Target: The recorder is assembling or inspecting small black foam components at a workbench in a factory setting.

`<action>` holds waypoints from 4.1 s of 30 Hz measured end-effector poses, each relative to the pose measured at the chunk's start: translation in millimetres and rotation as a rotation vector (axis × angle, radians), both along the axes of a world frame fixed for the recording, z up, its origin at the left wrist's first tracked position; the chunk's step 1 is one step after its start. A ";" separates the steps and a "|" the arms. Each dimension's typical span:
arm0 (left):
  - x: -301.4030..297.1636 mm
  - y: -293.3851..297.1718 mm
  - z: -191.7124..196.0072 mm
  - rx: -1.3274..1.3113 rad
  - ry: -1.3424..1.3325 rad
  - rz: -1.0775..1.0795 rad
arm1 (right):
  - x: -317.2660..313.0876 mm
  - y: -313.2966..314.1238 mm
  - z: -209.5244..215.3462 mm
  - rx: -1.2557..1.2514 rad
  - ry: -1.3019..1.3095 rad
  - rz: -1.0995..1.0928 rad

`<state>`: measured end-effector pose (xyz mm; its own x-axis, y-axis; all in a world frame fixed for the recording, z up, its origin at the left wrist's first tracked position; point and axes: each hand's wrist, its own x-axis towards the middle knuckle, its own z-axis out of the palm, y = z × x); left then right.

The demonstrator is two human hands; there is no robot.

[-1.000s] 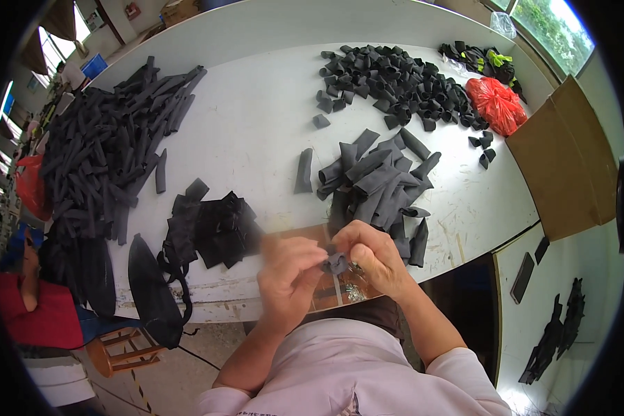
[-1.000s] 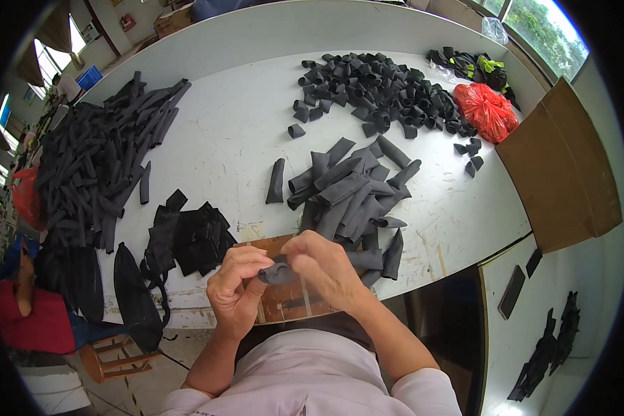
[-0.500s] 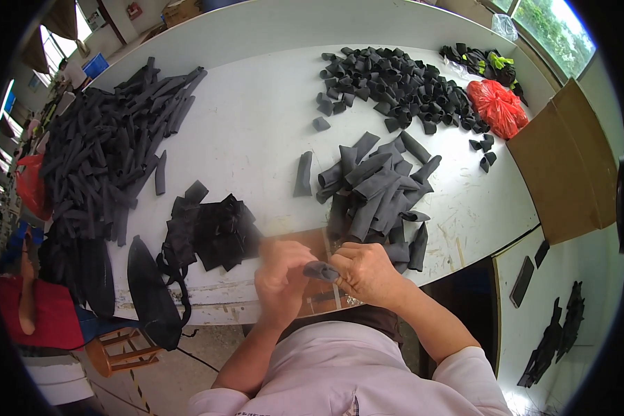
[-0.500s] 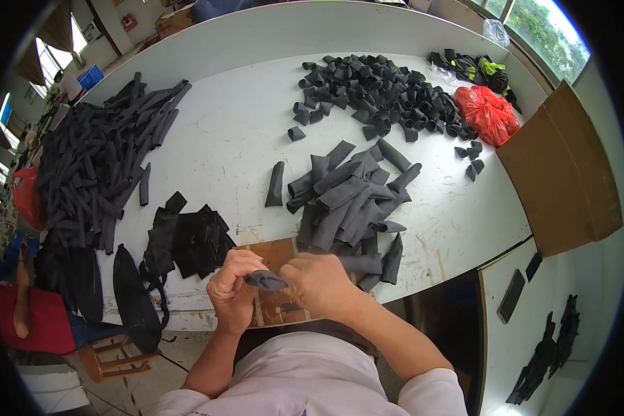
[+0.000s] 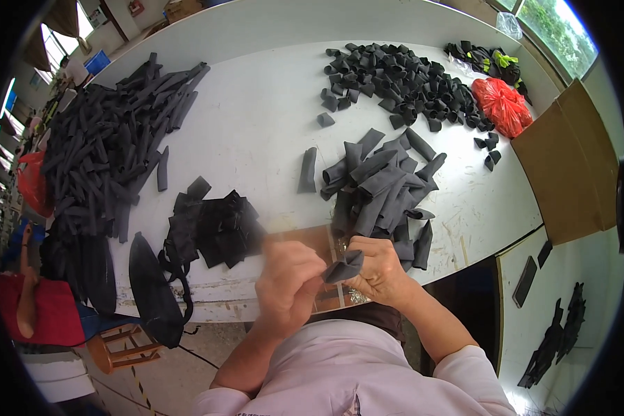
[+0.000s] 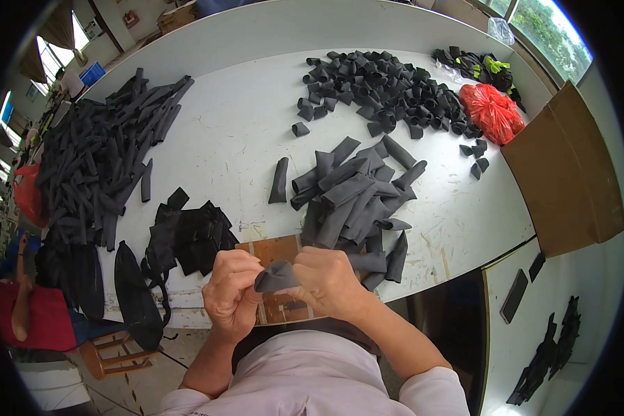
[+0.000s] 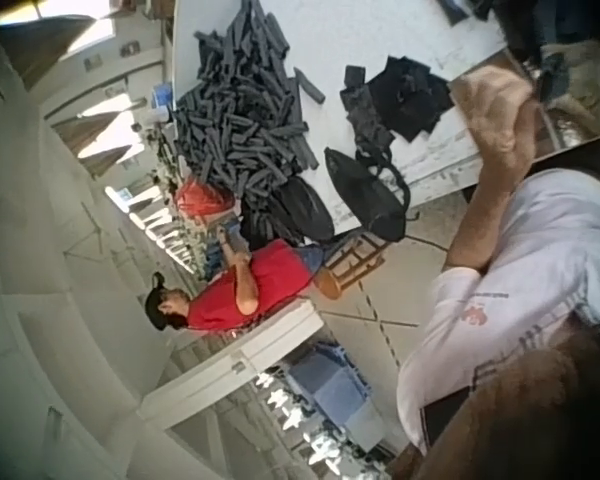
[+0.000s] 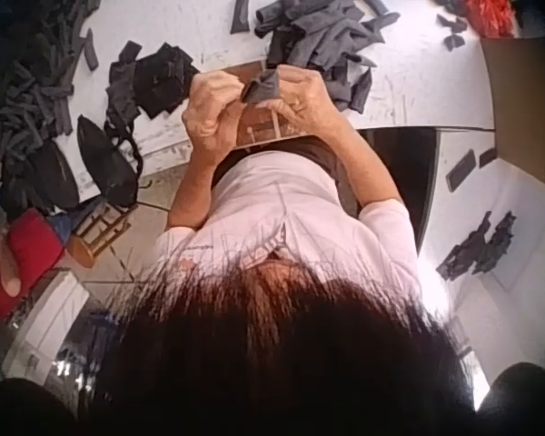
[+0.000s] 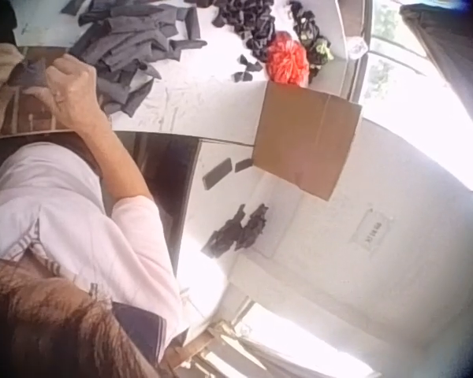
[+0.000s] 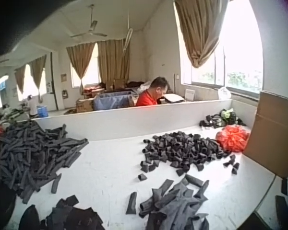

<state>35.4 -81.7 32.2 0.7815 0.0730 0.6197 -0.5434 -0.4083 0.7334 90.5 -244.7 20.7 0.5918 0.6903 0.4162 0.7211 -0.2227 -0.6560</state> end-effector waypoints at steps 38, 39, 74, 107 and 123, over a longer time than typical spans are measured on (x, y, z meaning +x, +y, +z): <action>-1.2 -11.7 2.8 -0.453 0.267 -0.334 | -14.4 -1.4 -24.4 -0.187 0.088 -0.092; -1.9 -11.7 4.5 -0.463 0.266 -0.360 | -12.5 -2.2 -17.6 -0.188 0.085 -0.094; 115.8 239.7 -130.2 0.637 0.859 0.880 | -35.6 -31.2 -30.5 0.689 1.443 -0.448; -44.1 13.0 -25.3 -1.141 0.973 -0.160 | -61.7 22.8 -32.6 -0.302 -0.352 -0.360; -49.4 19.2 -44.1 -1.353 0.939 -0.327 | -61.1 24.6 -32.0 -0.304 -0.304 -0.346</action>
